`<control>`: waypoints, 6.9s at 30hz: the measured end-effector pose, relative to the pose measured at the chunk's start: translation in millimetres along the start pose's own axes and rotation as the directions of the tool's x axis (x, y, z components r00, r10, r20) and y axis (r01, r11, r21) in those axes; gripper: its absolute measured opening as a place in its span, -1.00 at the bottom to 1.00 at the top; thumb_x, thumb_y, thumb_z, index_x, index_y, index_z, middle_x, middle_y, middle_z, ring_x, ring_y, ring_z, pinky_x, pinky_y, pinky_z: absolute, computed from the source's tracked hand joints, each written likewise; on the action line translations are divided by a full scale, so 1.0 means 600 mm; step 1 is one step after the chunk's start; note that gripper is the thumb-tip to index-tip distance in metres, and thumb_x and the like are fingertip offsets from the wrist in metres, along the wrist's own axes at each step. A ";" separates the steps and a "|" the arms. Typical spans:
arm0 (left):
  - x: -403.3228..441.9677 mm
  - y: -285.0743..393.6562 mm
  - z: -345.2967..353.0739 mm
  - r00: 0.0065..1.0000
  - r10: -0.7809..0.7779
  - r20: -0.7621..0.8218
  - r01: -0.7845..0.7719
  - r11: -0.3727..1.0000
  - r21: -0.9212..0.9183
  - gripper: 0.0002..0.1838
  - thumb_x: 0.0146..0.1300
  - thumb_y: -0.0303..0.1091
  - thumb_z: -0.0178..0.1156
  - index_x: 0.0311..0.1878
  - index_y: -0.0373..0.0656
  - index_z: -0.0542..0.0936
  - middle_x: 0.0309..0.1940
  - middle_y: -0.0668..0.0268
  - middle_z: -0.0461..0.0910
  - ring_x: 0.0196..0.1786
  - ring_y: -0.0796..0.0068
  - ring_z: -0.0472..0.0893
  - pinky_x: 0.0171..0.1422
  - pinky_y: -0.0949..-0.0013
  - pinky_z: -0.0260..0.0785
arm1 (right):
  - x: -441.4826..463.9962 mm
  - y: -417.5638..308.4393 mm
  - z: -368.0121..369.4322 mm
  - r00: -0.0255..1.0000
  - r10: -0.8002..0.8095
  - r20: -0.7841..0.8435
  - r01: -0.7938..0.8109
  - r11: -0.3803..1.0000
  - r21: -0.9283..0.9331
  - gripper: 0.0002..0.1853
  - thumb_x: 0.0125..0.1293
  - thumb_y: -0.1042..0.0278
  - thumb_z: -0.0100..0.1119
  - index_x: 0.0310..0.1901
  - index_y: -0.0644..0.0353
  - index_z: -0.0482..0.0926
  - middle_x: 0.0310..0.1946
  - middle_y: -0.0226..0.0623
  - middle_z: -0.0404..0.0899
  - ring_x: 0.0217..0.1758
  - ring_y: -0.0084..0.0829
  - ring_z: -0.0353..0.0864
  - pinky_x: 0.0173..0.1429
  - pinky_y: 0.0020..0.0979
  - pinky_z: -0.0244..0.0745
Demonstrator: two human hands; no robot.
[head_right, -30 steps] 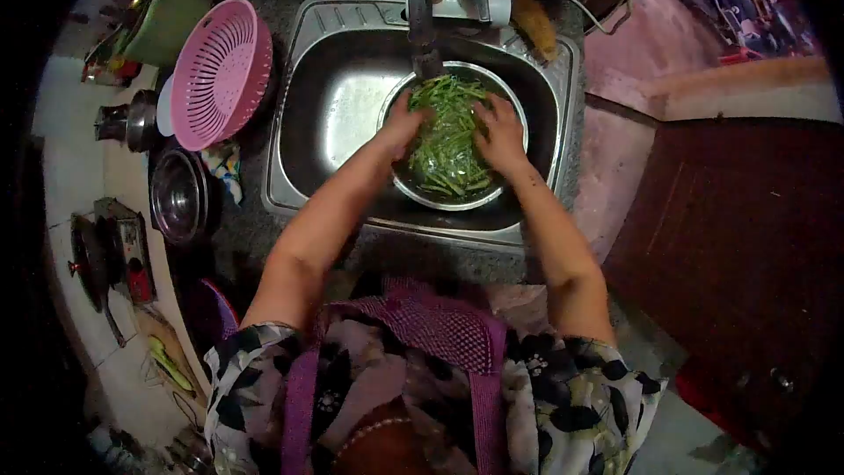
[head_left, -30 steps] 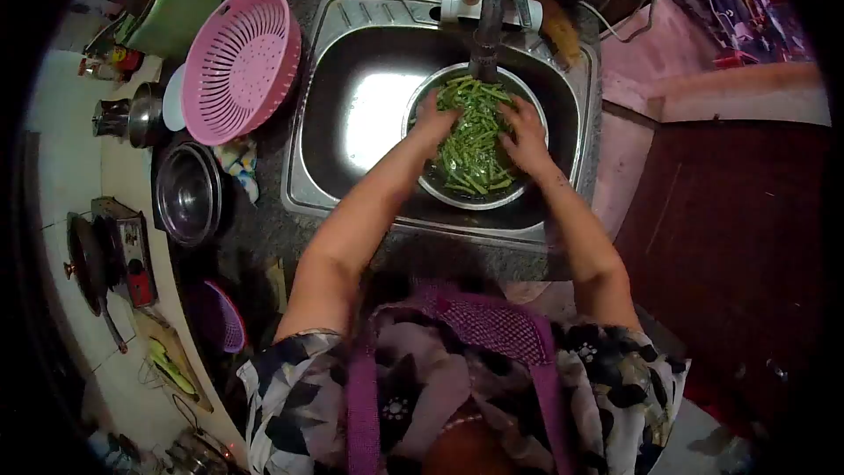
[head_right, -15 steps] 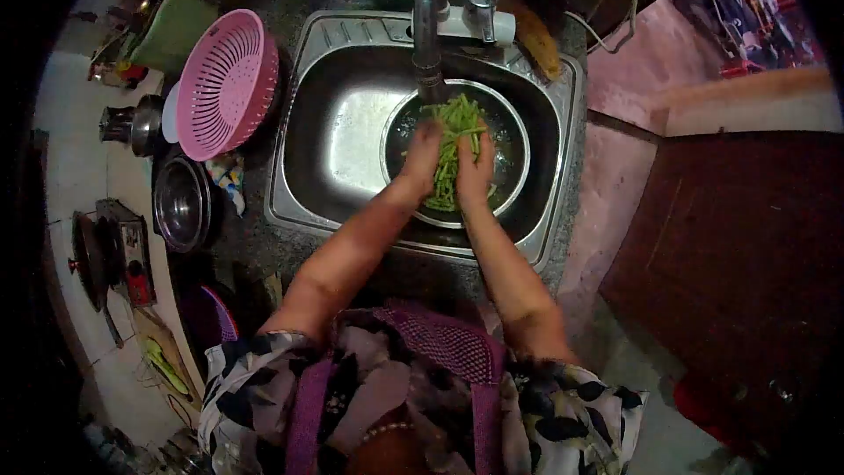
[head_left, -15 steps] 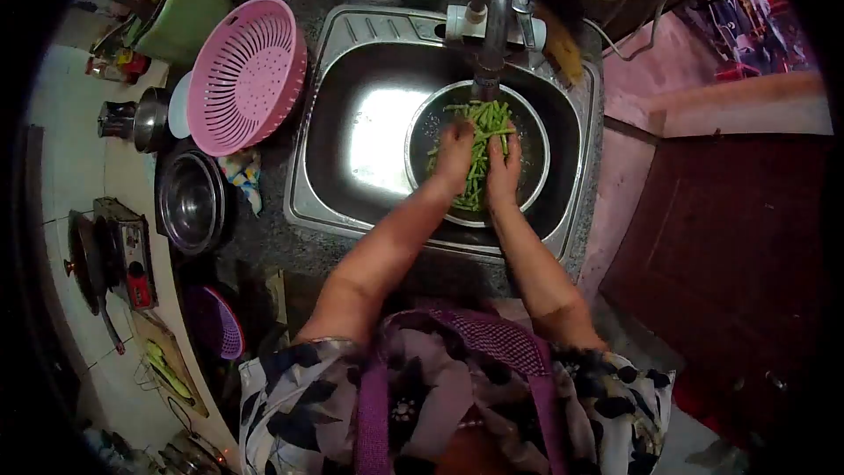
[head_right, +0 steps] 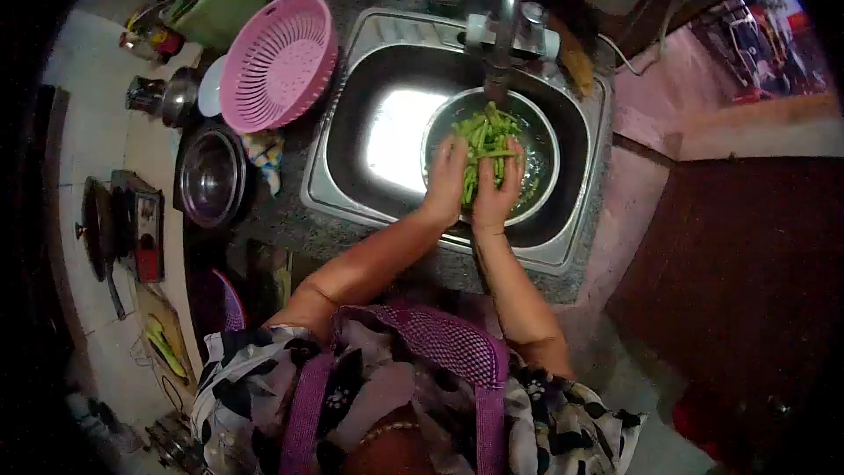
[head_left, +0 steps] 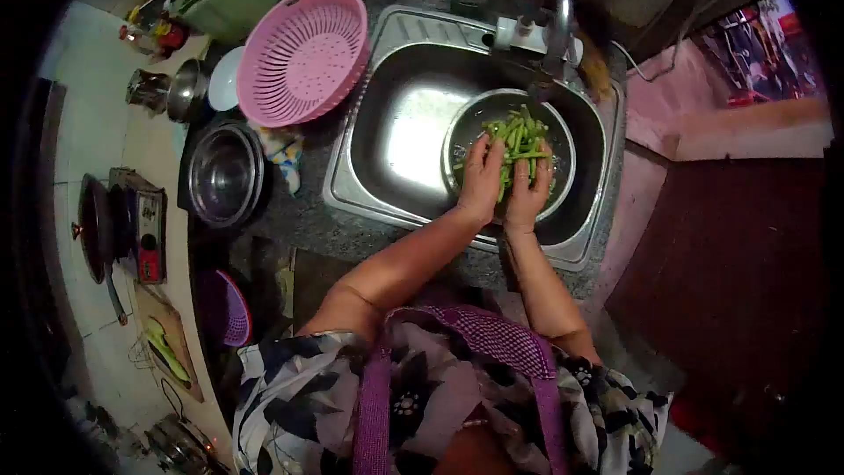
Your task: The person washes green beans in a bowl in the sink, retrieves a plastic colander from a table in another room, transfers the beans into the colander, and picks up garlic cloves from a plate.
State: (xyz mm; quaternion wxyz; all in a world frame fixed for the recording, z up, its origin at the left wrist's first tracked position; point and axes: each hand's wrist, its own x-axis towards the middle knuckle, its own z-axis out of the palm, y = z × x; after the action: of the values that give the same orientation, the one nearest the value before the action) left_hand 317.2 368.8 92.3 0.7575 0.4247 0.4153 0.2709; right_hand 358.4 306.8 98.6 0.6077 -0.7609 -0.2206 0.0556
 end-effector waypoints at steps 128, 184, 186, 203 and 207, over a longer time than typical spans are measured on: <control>-0.228 0.556 -0.188 -0.166 0.436 0.885 -0.458 0.760 -0.460 -0.61 0.28 -0.30 -0.01 0.17 0.28 0.33 -0.48 0.48 0.45 -0.58 0.64 0.31 -0.54 0.53 0.02 | 0.035 0.138 0.057 0.594 0.660 0.459 -0.202 0.675 -0.709 -0.10 0.05 -0.31 0.00 0.31 0.11 0.02 0.25 0.13 0.06 0.33 0.10 0.01 0.34 -0.15 -0.01; 0.081 -0.003 -0.159 0.914 -0.062 0.402 -0.277 0.628 0.727 -0.77 0.15 -0.28 -0.01 -0.31 -0.27 0.48 -0.40 0.01 0.54 -0.29 0.07 0.54 -0.18 0.22 0.36 | 0.145 -0.214 0.132 0.691 -0.269 0.671 0.370 0.929 -0.009 -0.58 0.23 0.41 -0.10 0.16 0.00 0.32 0.04 -0.06 0.40 0.06 -0.07 0.41 0.09 -0.27 0.33; 0.105 -0.065 -0.161 0.886 0.069 0.459 -0.388 0.653 0.650 -0.79 0.14 -0.29 0.01 -0.30 -0.25 0.48 -0.39 0.02 0.54 -0.28 0.06 0.54 -0.18 0.19 0.37 | 0.163 -0.289 0.189 0.645 -0.376 0.665 0.429 0.899 0.091 -0.60 0.27 0.27 -0.07 0.16 0.01 0.31 0.04 -0.06 0.40 0.03 -0.08 0.44 0.08 -0.29 0.34; 0.070 -0.084 -0.036 0.746 -0.426 0.512 -0.635 -0.221 0.741 -0.55 0.01 -0.12 0.16 0.02 0.01 0.53 0.26 0.25 0.20 0.35 0.08 0.02 0.30 -0.26 -0.30 | 0.077 0.141 -0.067 0.362 0.351 0.864 0.533 0.682 -0.501 -0.56 0.04 0.30 0.12 0.04 0.08 0.42 0.08 -0.05 0.33 0.14 -0.11 0.34 0.18 -0.20 0.28; 0.091 -0.097 -0.091 0.888 -0.023 0.459 -0.459 -0.021 0.888 -0.65 -0.04 -0.32 0.10 -0.11 -0.04 0.59 0.21 0.15 0.22 0.28 0.06 0.12 0.28 -0.11 -0.11 | 0.126 0.161 -0.135 0.826 0.143 0.545 0.329 0.662 -0.673 -0.59 0.03 0.36 0.14 -0.03 0.21 0.42 0.07 0.02 0.31 0.12 -0.03 0.31 0.15 -0.15 0.29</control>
State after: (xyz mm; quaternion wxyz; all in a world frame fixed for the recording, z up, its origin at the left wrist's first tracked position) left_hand 301.4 404.4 4.2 0.2463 0.9289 0.2707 -0.0572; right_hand 481.0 248.7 41.2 0.1541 -0.8774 -0.4303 0.1460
